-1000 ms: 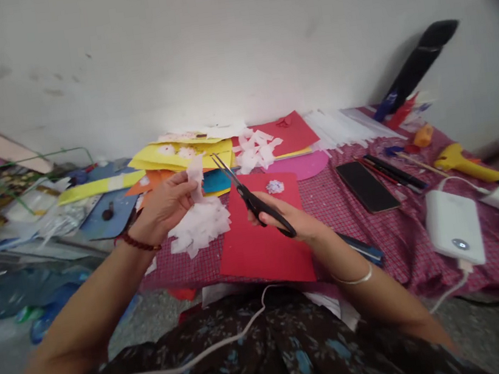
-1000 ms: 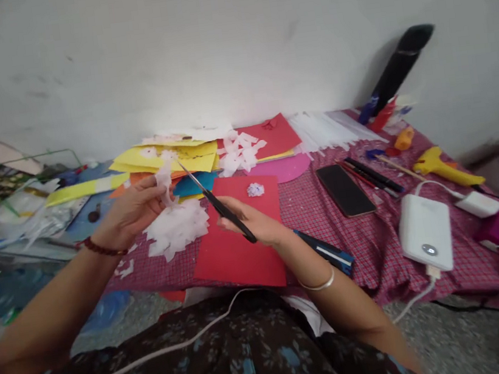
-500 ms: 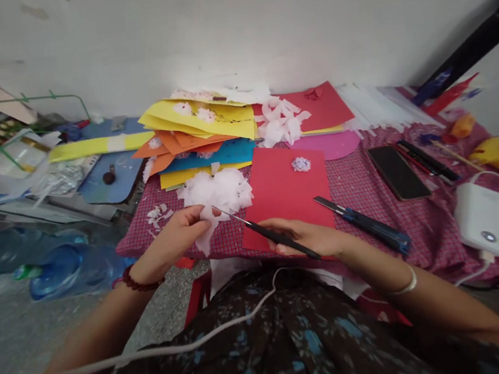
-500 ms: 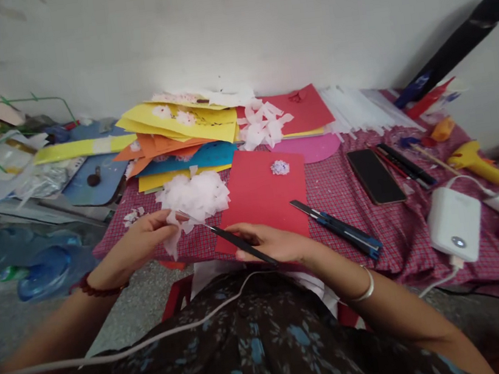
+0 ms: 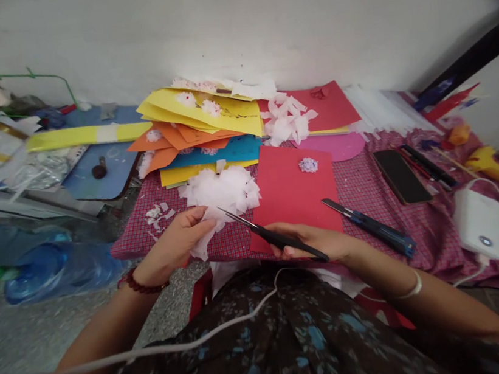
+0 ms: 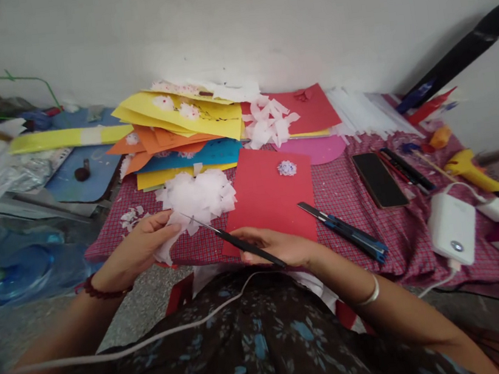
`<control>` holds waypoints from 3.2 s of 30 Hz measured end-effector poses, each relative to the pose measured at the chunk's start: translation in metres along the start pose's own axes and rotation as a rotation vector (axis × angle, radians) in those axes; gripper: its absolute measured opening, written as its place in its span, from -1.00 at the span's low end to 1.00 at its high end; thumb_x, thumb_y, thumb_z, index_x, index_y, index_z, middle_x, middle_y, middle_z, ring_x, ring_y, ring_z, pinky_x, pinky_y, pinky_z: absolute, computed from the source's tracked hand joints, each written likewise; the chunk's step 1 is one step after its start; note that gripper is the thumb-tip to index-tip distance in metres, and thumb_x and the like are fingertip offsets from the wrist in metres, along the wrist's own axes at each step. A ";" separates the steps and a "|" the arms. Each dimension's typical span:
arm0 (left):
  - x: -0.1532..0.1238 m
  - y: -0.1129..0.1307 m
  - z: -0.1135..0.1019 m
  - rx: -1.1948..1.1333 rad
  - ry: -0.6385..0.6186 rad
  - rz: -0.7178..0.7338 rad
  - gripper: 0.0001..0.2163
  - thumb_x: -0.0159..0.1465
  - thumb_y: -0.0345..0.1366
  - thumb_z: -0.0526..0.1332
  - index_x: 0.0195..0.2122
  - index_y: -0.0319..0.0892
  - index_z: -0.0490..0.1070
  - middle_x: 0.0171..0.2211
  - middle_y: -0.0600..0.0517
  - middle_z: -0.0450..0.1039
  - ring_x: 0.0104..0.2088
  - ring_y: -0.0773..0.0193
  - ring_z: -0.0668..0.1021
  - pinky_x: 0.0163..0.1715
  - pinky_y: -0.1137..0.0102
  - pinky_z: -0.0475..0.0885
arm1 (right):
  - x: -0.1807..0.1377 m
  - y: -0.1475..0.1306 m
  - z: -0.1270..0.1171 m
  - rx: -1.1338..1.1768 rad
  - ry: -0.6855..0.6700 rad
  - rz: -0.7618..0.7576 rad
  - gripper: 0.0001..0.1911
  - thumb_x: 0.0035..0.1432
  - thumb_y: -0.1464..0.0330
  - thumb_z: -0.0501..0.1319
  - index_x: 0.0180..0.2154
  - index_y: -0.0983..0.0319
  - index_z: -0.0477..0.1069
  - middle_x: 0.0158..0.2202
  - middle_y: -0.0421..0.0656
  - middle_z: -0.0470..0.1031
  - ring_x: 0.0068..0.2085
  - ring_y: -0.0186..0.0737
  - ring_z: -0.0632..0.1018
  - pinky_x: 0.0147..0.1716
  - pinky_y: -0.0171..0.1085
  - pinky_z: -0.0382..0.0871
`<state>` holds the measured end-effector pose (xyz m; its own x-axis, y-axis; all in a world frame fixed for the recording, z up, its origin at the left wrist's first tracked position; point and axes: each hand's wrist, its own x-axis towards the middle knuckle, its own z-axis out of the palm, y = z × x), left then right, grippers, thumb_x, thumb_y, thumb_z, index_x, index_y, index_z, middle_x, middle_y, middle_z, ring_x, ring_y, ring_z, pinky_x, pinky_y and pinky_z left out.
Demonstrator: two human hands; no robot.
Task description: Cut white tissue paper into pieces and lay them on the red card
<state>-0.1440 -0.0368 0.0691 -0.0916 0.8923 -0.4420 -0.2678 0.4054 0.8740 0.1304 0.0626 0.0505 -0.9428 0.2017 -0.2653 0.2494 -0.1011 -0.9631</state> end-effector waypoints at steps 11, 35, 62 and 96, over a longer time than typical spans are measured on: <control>0.006 -0.005 -0.012 -0.003 0.005 0.014 -0.86 0.02 -0.29 0.39 -0.36 -0.09 0.55 -0.41 0.04 0.60 -0.46 0.29 0.59 -0.47 0.47 0.49 | 0.024 -0.007 0.008 0.110 0.067 -0.034 -0.40 0.20 -0.08 0.25 0.00 0.28 0.39 -0.29 -0.15 0.39 -0.35 -0.31 0.39 -0.36 -0.31 0.31; 0.022 -0.007 -0.027 -0.168 0.224 0.102 -0.74 -0.13 -0.27 0.50 -0.43 -0.19 0.52 -0.47 0.10 0.55 -0.49 0.39 0.52 -0.44 0.50 0.45 | 0.040 -0.009 -0.005 0.123 0.060 0.014 -0.37 0.16 -0.16 0.21 -0.08 0.26 0.31 -0.25 -0.14 0.39 -0.32 -0.29 0.41 -0.33 -0.26 0.35; 0.038 -0.006 -0.022 -0.026 0.100 -0.048 -0.84 -0.07 -0.35 0.44 -0.45 -0.24 0.54 -0.53 0.04 0.53 -0.60 0.38 0.48 -0.57 0.49 0.35 | 0.043 -0.008 -0.014 -0.214 0.101 0.019 -0.32 0.19 0.06 0.31 0.21 0.30 0.30 0.15 0.06 0.44 0.11 0.04 0.48 0.13 -0.04 0.36; 0.049 0.015 -0.028 0.062 -0.035 -0.170 -0.90 -0.02 -0.47 0.40 -0.44 -0.24 0.57 -0.44 -0.01 0.59 -0.50 0.37 0.53 -0.48 0.51 0.40 | 0.048 -0.006 -0.019 -0.194 0.140 0.035 -0.48 0.19 0.15 0.30 0.10 0.30 0.43 -0.07 -0.07 0.54 -0.11 -0.15 0.53 -0.09 -0.21 0.39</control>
<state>-0.1790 0.0075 0.0551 -0.0165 0.8157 -0.5782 -0.2172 0.5616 0.7984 0.0875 0.0911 0.0426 -0.8963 0.3363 -0.2890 0.3317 0.0761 -0.9403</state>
